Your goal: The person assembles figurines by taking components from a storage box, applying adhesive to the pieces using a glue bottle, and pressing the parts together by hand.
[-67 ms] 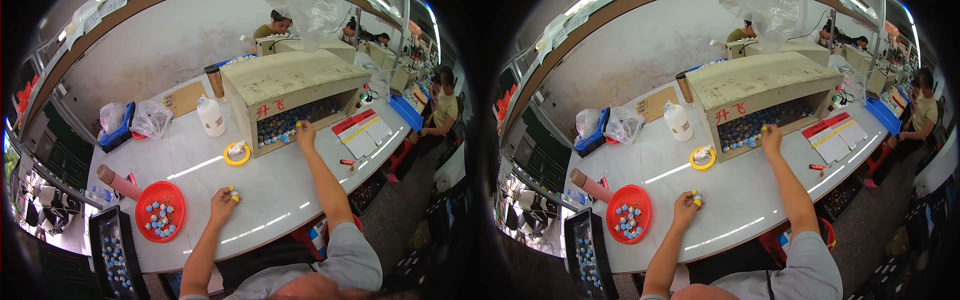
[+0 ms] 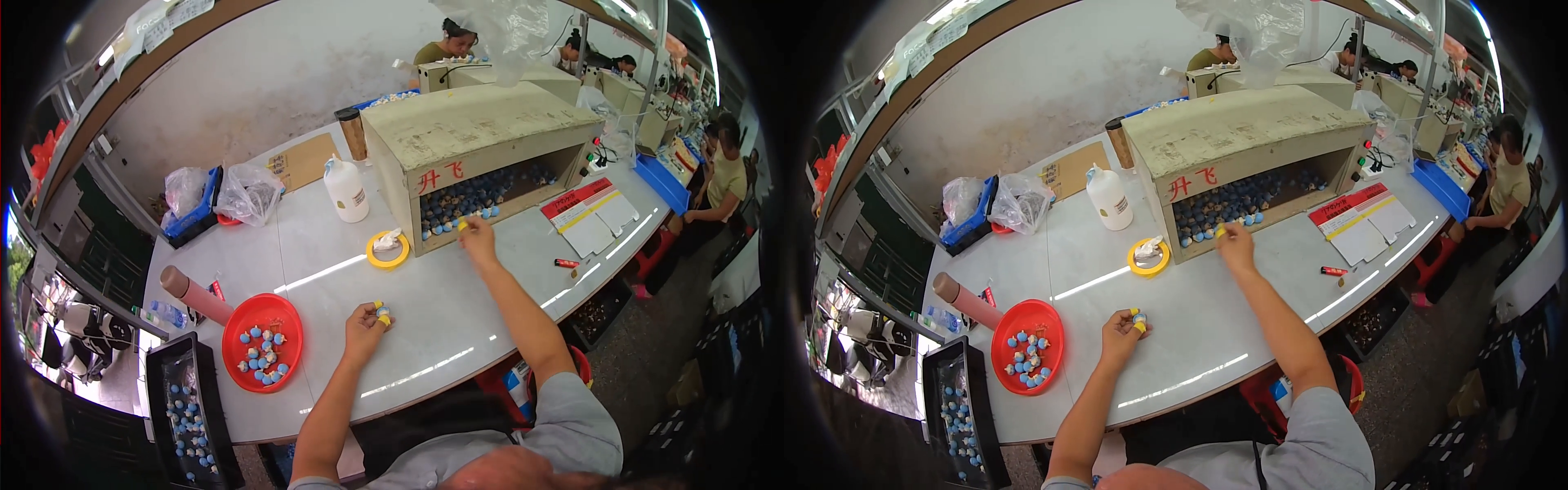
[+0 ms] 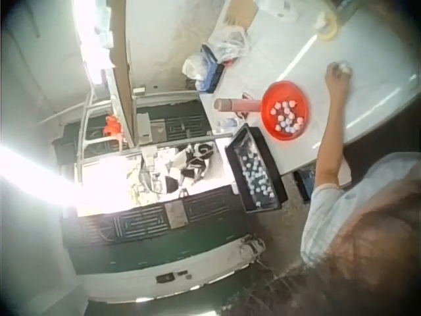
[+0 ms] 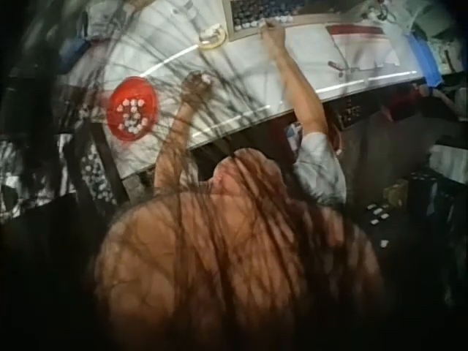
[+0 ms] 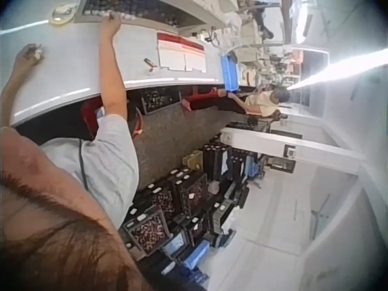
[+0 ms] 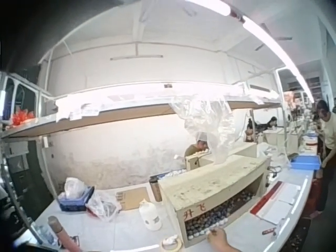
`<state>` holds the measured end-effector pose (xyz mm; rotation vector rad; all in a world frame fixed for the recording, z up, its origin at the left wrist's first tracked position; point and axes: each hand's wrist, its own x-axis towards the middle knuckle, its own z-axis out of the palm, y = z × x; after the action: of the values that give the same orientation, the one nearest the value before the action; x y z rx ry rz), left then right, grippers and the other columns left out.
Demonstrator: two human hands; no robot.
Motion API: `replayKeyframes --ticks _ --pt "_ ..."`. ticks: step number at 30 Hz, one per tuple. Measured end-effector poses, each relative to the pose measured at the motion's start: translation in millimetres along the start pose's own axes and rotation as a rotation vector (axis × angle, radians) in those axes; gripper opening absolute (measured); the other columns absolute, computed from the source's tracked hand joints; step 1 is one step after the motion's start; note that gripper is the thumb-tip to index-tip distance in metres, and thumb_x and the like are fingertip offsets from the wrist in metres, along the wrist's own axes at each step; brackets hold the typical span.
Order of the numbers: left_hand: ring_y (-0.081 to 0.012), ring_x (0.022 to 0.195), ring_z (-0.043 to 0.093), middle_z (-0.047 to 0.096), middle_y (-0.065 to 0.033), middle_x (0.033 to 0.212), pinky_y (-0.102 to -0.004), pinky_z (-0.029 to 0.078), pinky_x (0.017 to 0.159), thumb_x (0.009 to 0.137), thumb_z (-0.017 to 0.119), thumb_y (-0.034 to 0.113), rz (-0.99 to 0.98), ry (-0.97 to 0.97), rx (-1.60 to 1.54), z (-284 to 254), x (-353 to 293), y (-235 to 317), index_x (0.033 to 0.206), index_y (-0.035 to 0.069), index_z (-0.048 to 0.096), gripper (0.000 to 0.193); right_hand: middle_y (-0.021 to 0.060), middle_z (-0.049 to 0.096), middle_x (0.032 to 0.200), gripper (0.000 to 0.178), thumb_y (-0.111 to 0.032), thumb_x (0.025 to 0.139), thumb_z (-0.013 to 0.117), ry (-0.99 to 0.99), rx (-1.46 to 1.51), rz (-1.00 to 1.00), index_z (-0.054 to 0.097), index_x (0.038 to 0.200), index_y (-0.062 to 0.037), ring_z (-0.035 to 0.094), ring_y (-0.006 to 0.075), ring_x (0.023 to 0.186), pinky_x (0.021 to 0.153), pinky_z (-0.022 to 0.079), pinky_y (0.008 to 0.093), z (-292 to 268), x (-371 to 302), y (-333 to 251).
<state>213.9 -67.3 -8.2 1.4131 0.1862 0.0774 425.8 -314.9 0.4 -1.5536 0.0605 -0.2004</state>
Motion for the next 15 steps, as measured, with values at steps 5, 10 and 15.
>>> replayKeyframes --ticks 5,10,15 --pt "-0.0205 0.086 0.068 0.063 -0.0125 0.102 -0.0281 0.058 0.077 0.089 0.060 0.000 -0.124 0.055 -0.166 -4.4 4.4 13.4 0.114 -0.004 0.050 0.028 0.0079 0.062 0.089 0.027 -0.001 0.088 0.057 -0.496 0.237 0.193 0.057 0.114 0.0042 0.061 0.0134 0.071 0.062 0.050 0.0244 59.7 -124.1 -28.5" --pt "-0.0206 0.086 0.068 0.064 -0.0114 0.101 -0.0269 0.058 0.076 0.090 0.061 0.003 -0.200 0.084 -0.255 -6.4 -1.1 22.0 0.115 -0.002 0.049 0.028 0.0069 0.062 0.089 0.025 0.000 0.086 0.057 -0.665 -0.015 0.112 0.061 0.111 0.0021 0.058 0.0102 0.071 0.062 0.048 0.0232 73.5 -153.6 -18.6" --pt "-0.0195 0.087 0.067 0.064 -0.0110 0.102 -0.0269 0.057 0.077 0.090 0.061 0.003 -0.143 0.051 -0.182 -5.7 -3.2 11.7 0.115 -0.003 0.049 0.028 0.0033 0.059 0.087 0.028 0.003 0.083 0.057 -0.572 -0.320 -0.375 0.062 0.111 0.0015 0.057 0.0102 0.073 0.060 0.046 0.0236 72.3 -165.1 -1.0"
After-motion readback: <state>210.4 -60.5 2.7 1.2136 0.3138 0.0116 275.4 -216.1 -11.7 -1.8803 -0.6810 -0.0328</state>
